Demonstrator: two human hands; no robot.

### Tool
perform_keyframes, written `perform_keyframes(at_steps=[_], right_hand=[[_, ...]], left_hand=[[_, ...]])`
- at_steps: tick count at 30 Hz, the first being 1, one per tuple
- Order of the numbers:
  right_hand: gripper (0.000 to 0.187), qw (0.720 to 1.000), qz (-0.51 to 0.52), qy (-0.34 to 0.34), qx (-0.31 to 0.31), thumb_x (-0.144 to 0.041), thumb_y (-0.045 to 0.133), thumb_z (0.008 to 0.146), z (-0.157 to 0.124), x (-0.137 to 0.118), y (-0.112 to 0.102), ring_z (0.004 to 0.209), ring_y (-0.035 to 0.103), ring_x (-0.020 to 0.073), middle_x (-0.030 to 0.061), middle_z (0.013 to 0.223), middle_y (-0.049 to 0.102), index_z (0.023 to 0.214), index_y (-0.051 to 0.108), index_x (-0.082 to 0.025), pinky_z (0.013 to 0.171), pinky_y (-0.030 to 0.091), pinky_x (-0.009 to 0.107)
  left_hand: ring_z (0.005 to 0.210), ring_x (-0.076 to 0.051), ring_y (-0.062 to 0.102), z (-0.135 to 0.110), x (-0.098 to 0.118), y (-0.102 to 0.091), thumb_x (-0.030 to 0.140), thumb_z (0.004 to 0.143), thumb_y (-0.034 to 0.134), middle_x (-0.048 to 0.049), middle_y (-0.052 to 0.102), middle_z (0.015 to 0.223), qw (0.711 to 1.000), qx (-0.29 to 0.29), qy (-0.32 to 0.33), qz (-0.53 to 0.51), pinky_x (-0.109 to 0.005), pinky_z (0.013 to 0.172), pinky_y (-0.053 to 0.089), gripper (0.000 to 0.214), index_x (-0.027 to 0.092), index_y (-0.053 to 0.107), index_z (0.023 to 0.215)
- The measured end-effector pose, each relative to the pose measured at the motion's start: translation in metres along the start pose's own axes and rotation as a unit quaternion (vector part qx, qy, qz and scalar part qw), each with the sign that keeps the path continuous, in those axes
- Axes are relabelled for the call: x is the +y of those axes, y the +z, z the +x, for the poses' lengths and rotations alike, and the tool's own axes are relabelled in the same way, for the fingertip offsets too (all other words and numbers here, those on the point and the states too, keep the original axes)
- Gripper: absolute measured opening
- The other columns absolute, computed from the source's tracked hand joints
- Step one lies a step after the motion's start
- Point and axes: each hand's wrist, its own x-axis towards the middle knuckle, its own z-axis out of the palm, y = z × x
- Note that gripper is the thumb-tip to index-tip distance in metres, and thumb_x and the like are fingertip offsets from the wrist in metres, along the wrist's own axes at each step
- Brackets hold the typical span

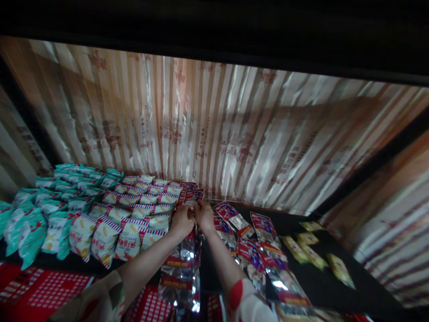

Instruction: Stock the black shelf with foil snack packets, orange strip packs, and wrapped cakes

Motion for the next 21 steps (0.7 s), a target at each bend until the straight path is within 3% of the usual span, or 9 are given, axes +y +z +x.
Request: perform_keyframes(at_steps=[7, 21], right_hand=[[0.026, 0.998, -0.06, -0.011, -0.017, -0.022, 0.044, 0.081, 0.026, 0.005, 0.013, 0.071, 0.057, 0.0133, 0.0041, 0.072, 0.065, 0.068, 0.065, -0.016, 0.063, 0.036, 0.019], [0.027, 0.991, -0.129, 0.01, -0.024, -0.022, 0.044, 0.082, 0.051, -0.007, 0.028, 0.074, 0.06, 0.0144, 0.0082, 0.083, 0.067, 0.07, 0.068, -0.016, 0.063, 0.04, 0.021]], left_hand=[[0.106, -0.026, 0.055, 0.016, 0.001, -0.004, 0.02, 0.08, 0.04, -0.0143, 0.062, 0.111, 0.999, -0.035, 0.019, 0.02, -0.036, 0.088, 0.042, 0.031, 0.016, 0.059, 0.104], [0.116, -0.027, 0.048, 0.037, -0.002, -0.004, 0.014, 0.076, 0.047, -0.015, 0.057, 0.119, 0.997, -0.073, -0.021, 0.014, -0.039, 0.096, 0.035, 0.035, 0.016, 0.056, 0.11]])
